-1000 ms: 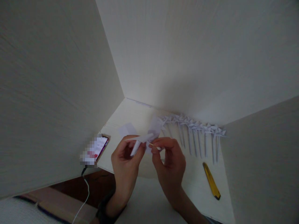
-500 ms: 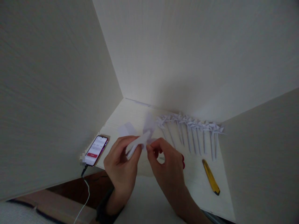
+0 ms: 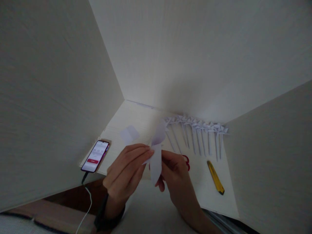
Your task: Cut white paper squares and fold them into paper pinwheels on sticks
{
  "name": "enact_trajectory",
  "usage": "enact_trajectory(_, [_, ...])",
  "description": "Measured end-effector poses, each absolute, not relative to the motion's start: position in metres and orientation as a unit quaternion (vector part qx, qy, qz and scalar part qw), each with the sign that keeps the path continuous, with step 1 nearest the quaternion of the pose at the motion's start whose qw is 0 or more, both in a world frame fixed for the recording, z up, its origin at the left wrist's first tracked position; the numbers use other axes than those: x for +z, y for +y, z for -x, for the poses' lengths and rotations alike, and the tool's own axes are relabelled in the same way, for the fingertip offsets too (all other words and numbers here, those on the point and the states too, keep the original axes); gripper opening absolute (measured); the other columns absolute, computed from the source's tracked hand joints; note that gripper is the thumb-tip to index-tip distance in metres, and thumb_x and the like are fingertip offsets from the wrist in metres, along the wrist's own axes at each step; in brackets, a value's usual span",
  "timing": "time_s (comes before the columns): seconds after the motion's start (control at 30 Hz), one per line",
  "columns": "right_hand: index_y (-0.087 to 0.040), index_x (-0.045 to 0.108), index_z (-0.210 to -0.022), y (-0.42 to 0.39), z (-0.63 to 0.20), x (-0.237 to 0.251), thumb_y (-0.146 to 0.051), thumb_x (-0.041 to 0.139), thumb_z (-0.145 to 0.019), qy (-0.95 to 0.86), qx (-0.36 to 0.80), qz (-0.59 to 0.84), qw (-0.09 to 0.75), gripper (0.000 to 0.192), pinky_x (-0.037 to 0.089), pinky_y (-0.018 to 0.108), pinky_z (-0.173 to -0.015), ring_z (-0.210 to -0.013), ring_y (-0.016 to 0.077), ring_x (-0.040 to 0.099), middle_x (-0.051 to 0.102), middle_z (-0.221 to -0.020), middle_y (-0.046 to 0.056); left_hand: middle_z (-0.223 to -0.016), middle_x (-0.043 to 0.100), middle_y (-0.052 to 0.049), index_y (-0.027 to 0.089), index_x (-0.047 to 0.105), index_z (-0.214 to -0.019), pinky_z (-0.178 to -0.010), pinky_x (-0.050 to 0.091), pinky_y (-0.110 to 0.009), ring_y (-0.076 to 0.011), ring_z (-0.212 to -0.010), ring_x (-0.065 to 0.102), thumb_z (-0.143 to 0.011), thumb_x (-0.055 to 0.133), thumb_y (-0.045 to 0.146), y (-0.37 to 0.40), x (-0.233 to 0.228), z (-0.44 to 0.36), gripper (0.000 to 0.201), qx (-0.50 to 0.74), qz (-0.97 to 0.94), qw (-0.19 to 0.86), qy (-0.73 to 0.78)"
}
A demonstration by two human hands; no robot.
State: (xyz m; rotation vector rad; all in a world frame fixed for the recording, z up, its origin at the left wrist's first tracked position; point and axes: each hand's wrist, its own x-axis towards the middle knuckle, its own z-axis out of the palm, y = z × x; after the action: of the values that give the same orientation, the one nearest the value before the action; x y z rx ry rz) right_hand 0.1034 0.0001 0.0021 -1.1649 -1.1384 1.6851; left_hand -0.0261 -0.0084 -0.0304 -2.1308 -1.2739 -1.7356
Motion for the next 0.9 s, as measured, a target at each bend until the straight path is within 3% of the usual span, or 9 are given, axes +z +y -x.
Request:
enact_trajectory(0.23, [-0.017,0.061,-0.061,-0.007,-0.105,0.001,-0.016,0.051,-0.074,-0.459,0.631,0.478,0.403,0.016,0.036,0.015,-0.034,-0.035,0.0061,0.045,0.053,-0.046,-0.006,-0.104,0.073,-0.007,0.016,0.069,-0.111,-0.076,0.061,-0.037,-0.0235,-0.093,0.069,-0.079,0.064,0.002,-0.014,-0.029,0.027,0.035,-0.555,0.723,0.041,-0.41])
enact_trajectory(0.57, [-0.019,0.049,-0.056,-0.007,-0.118,0.005,-0.01,0.044,-0.074,-0.552,0.581,0.49,0.343,0.02,0.028,0.016,-0.039,-0.037,0.0059,0.037,0.044,-0.044,-0.007,-0.106,0.072,-0.007,0.016,0.068,-0.111,-0.082,0.059,-0.031,-0.0201,-0.093,0.069,-0.081,0.06,0.002,-0.018,-0.018,0.041,0.034,-0.48,0.786,-0.011,-0.39])
enact_trajectory(0.8, [-0.02,0.033,-0.053,-0.011,-0.115,0.004,-0.007,0.042,-0.065,-0.66,0.37,0.527,0.386,0.02,0.02,0.021,-0.044,-0.045,0.0075,0.031,0.035,-0.047,-0.007,-0.107,0.073,-0.006,0.017,0.068,-0.113,-0.083,0.058,-0.033,-0.0204,-0.093,0.069,-0.082,0.061,0.003,-0.023,-0.018,0.037,0.035,-0.496,0.765,0.008,-0.411])
enact_trajectory(0.9, [-0.02,0.034,-0.053,-0.011,-0.114,0.006,-0.007,0.042,-0.065,-0.65,0.399,0.519,0.386,0.019,0.021,0.02,-0.045,-0.046,0.0077,0.031,0.036,-0.048,-0.007,-0.107,0.073,-0.006,0.017,0.068,-0.113,-0.084,0.058,-0.033,-0.0212,-0.093,0.069,-0.078,0.065,0.002,-0.024,-0.018,0.038,0.039,-0.497,0.764,0.025,-0.41])
